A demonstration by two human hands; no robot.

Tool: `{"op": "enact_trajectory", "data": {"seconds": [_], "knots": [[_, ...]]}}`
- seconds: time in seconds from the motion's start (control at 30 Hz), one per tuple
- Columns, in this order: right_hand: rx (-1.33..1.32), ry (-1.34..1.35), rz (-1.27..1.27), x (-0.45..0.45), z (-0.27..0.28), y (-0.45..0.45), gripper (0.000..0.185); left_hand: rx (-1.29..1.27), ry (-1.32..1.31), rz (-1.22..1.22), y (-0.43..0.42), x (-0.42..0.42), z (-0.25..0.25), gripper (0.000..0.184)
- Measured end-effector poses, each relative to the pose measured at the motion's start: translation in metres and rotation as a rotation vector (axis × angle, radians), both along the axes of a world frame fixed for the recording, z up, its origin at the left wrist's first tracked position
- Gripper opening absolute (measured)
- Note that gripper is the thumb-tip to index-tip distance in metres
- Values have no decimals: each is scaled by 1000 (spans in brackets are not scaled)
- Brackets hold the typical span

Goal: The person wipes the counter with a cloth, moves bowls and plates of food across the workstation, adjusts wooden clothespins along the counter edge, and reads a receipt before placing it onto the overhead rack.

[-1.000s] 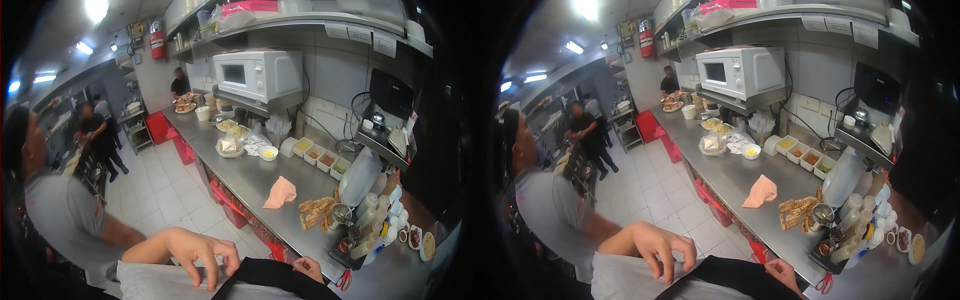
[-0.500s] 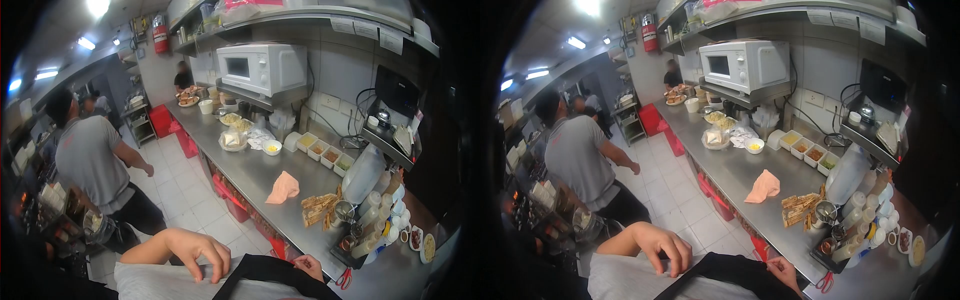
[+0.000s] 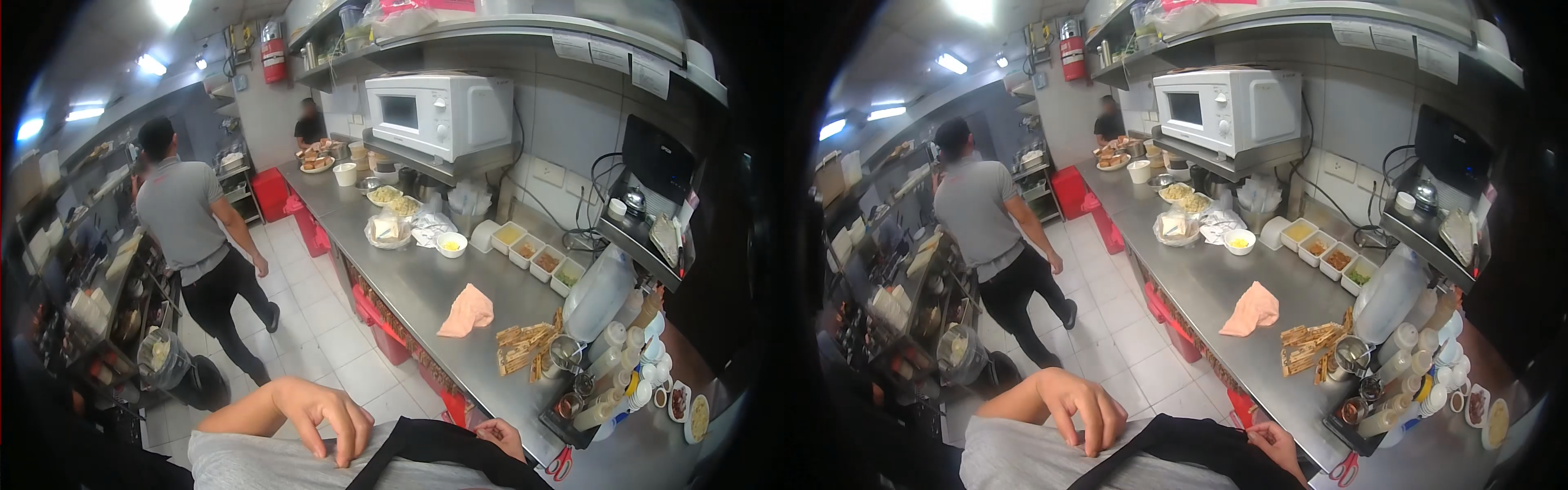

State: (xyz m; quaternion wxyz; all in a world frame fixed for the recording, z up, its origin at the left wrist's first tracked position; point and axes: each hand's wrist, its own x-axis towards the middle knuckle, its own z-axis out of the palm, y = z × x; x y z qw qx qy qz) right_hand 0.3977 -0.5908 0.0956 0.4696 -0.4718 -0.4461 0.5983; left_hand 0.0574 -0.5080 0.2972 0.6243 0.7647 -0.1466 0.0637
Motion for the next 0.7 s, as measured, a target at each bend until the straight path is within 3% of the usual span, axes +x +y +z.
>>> {"op": "enact_trajectory", "data": {"seconds": [0.5,0.67,0.7], "knots": [[82,57,-2,3,-11,-14,17,12,17,-1,-1,10,-6,25],[159,-39,33,5,-23,-11,19,53,119,-126,3,24,9,27],[152,-9,23,2,-27,-11,17,53,180,-180,5,27,13,20]]}}
